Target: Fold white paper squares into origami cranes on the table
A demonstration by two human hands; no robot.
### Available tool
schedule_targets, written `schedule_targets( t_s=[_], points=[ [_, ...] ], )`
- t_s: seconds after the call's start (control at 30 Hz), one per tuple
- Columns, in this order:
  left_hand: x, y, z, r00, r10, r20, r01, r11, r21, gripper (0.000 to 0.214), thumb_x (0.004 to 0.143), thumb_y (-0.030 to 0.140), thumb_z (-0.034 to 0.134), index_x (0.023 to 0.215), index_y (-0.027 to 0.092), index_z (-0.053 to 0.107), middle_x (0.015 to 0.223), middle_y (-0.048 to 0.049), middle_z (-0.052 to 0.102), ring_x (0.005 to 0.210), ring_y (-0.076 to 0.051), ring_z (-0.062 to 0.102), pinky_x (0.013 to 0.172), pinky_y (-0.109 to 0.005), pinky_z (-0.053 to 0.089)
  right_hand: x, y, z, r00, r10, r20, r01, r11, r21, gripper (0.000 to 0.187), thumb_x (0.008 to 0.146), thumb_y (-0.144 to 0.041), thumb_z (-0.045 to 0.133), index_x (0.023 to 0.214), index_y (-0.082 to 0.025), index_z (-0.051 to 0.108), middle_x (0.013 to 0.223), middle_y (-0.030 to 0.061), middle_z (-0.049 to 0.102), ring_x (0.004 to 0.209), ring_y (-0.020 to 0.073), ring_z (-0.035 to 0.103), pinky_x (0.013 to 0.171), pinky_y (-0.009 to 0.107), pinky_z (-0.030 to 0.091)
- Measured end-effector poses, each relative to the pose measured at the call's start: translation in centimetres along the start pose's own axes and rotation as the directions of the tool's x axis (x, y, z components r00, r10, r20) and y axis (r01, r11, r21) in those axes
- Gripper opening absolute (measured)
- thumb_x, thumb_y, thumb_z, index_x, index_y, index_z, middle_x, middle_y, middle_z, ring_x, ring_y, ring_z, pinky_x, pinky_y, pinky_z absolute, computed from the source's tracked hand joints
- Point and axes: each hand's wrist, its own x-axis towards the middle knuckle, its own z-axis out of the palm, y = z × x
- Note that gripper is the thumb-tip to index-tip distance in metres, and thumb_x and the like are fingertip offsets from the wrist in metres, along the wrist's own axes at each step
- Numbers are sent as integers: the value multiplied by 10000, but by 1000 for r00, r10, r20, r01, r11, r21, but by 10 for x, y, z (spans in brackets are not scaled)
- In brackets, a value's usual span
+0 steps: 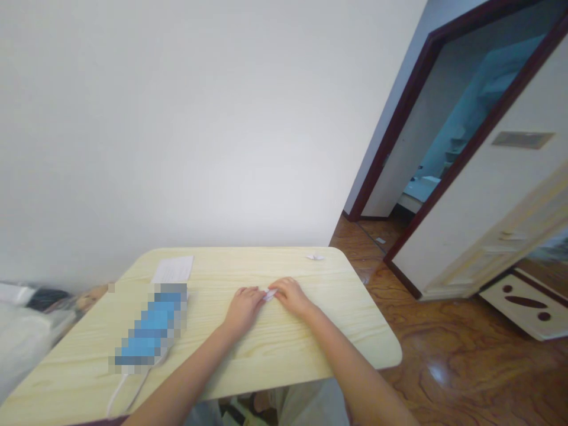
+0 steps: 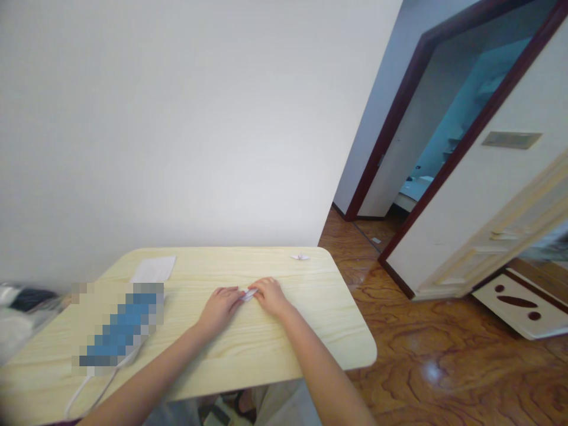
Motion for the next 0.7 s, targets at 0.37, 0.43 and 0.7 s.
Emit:
schedule_targets(
  t_s=[0.37,0.43,0.7],
  points=[
    [9,-6,-1,970,-232,-67,200,928,-314,281,840,274,367,928,195,623,893,-37,679,819,-178,607,766,-304,440,-1,-24,-5,998,60,8,-58,991,-120,199,787,-319,542,952,-224,600,947,24,641,929,169,526,946,386,226],
    [11,-7,-1,963,-265,-51,226,896,-383,290,841,273,353,955,182,604,904,-41,673,824,-171,607,752,-291,453,1,-28,-3,992,124,15,-121,986,-118,160,814,-279,490,886,-216,618,873,14,657,858,154,550,937,370,239],
    [-3,-10,-7,993,-68,-100,48,980,-192,225,803,252,461,953,209,622,967,-53,638,911,-186,559,816,-322,409,20,-28,-8,940,316,132,-295,943,-156,164,744,-252,504,789,-207,656,763,13,677,697,152,589,635,231,382]
  ],
)
